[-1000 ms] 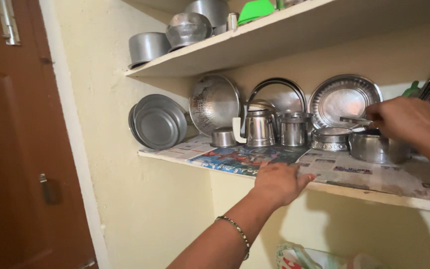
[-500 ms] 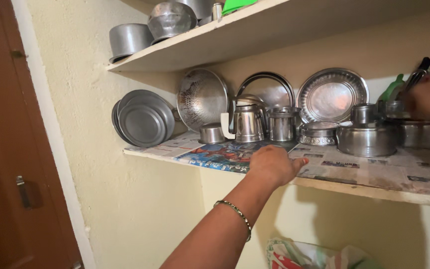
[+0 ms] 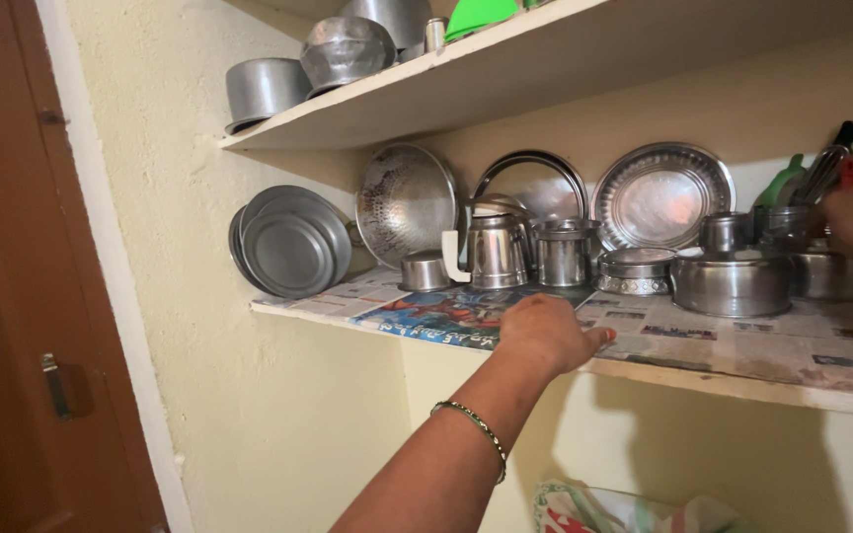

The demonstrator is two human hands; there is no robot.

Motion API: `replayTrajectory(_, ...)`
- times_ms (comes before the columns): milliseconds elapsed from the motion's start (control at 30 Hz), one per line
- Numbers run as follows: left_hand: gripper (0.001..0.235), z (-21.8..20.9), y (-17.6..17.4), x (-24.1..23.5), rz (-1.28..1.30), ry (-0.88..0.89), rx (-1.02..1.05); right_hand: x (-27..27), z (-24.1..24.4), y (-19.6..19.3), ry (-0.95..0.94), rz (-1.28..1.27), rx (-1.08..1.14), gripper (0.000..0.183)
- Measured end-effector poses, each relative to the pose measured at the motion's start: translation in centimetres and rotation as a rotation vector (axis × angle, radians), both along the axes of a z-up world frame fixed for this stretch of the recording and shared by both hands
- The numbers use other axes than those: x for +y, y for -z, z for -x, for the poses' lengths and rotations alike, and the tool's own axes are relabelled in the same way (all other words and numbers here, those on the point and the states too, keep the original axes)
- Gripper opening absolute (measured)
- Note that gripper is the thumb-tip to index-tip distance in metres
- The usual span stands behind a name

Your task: The person takes clean stainless steel bowls and plates from a drying bin and places them onto a storage shelf by hand.

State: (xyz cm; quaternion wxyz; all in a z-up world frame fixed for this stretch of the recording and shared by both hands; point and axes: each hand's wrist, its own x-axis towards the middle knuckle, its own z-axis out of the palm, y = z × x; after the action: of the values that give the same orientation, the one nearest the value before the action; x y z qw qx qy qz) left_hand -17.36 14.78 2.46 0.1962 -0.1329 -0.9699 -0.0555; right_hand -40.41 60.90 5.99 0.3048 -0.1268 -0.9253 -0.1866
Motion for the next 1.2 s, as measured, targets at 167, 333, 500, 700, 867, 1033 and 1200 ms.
replayTrajectory(167,0.076,1.0,-1.2,3.1,0.172,-0.04,-0.068,-1.6,-3.6,0.1,-0.167,0.048,0.034,0.03)
replayTrajectory(333,0.069,2.8,-0.3,8.2,0.097,0.06,0.025,-5.2,-7.6,-0.3,-0.202,0.156,-0.045,0.036)
replayTrajectory(500,0.069,3.5,1.0,11.8,-0.016,0.036,-0.062,-8.5,-10.9,-0.6,-0.246,0.244,-0.087,0.044)
replayTrajectory(700,0.069,3.4,1.5,12.4,0.028,0.031,-0.045,-9.5,-11.8,-0.6,-0.281,0.357,-0.154,0.055)
replayTrajectory(867,0.066,2.9,1.7,11.9,-0.036,0.034,-0.053,-10.3,-12.2,-0.8,-0.222,0.262,-0.154,0.056)
replayTrajectory(1033,0.065,2.7,1.5,11.9,-0.09,0.026,-0.069,-10.0,-12.6,-0.8,-0.213,0.233,-0.083,0.048)
replayTrajectory(1200,0.065,3.0,2.1,11.7,-0.109,0.034,-0.062,-9.4,-12.1,-0.5,-0.199,0.198,-0.117,0.041)
